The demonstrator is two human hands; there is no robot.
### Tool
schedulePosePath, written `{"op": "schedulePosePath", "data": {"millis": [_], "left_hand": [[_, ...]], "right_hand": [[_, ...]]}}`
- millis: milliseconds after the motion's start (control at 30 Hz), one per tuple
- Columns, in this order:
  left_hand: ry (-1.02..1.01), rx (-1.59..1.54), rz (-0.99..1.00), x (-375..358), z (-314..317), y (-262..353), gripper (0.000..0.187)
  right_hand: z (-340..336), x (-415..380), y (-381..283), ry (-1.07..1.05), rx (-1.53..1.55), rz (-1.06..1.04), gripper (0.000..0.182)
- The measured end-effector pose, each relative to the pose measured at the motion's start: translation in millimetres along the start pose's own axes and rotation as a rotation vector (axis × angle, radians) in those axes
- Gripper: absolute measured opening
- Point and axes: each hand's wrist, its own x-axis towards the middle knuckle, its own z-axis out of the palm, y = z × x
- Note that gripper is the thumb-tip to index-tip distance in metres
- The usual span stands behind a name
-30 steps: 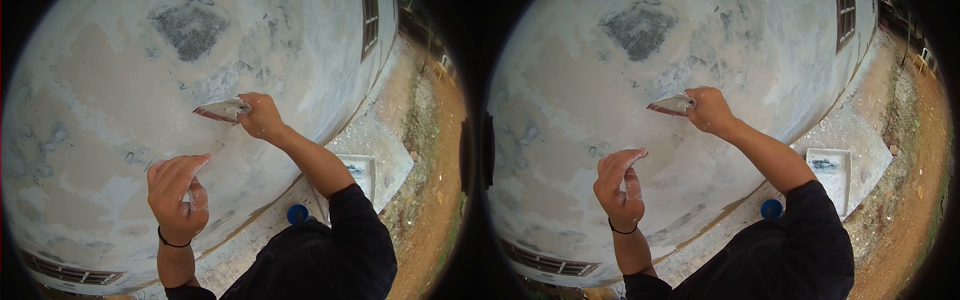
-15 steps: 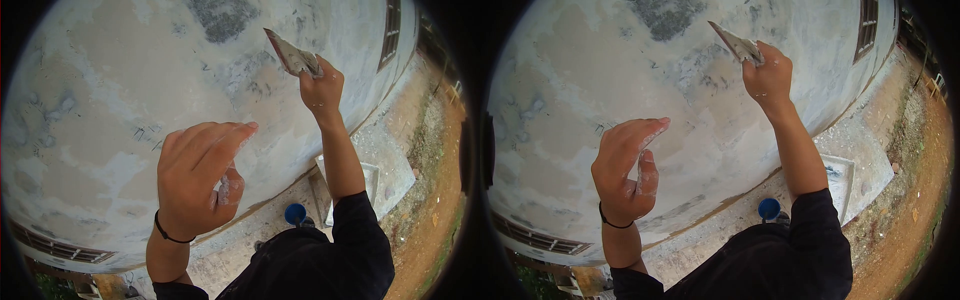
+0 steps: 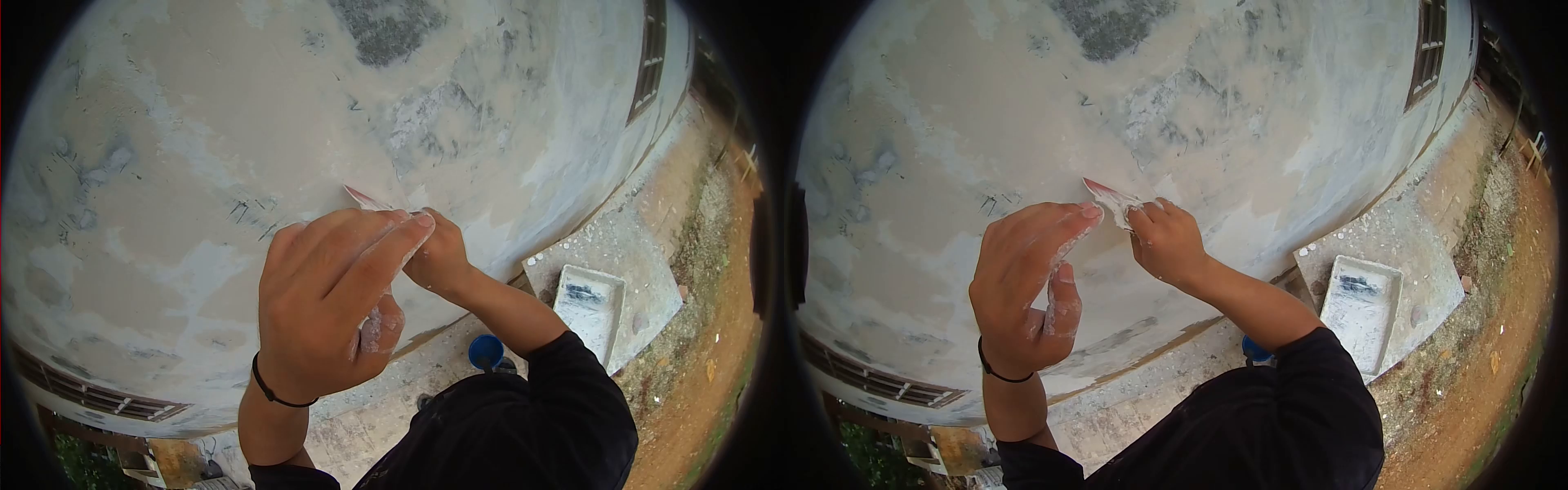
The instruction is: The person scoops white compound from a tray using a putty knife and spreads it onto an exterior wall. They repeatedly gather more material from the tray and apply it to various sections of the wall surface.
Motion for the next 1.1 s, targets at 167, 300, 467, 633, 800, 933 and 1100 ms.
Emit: {"op": "schedulePosePath", "data": {"millis": [167, 300, 467, 633, 800, 933, 1100], "left_hand": [[-0.023, 0.003, -0.04, -4, 4, -8, 0.042], [0.002, 0.027, -0.053, -14, 16, -22, 0.046], [-0.026, 0.051, -0.116, -21, 15, -28, 0.044], [-0.055, 0.075, -0.144, -21, 17, -34, 0.042], [-0.019, 0.071, -0.111, -25, 25, -41, 0.049], [-0.057, 0.047, -0.116, -24, 32, -42, 0.049], [-0.084, 0.083, -0.077, -17, 41, -42, 0.049]], "right_hand": [[-36, 44, 47, -0.048, 0.2, 0.44, 0.016], [-56, 60, 91, 0.077, 0.11, 0.453, 0.026], [-89, 71, 87, 0.171, 0.063, 0.5, 0.031], [-89, 79, 51, 0.409, 0.073, 0.507, 0.028], [-12, 47, 33, 0.064, -0.489, -0.033, 0.023], [23, 1, 7, -0.08, -0.343, -0.168, 0.024], [-1, -14, 2, -0.159, 0.139, 0.072, 0.026]]}}
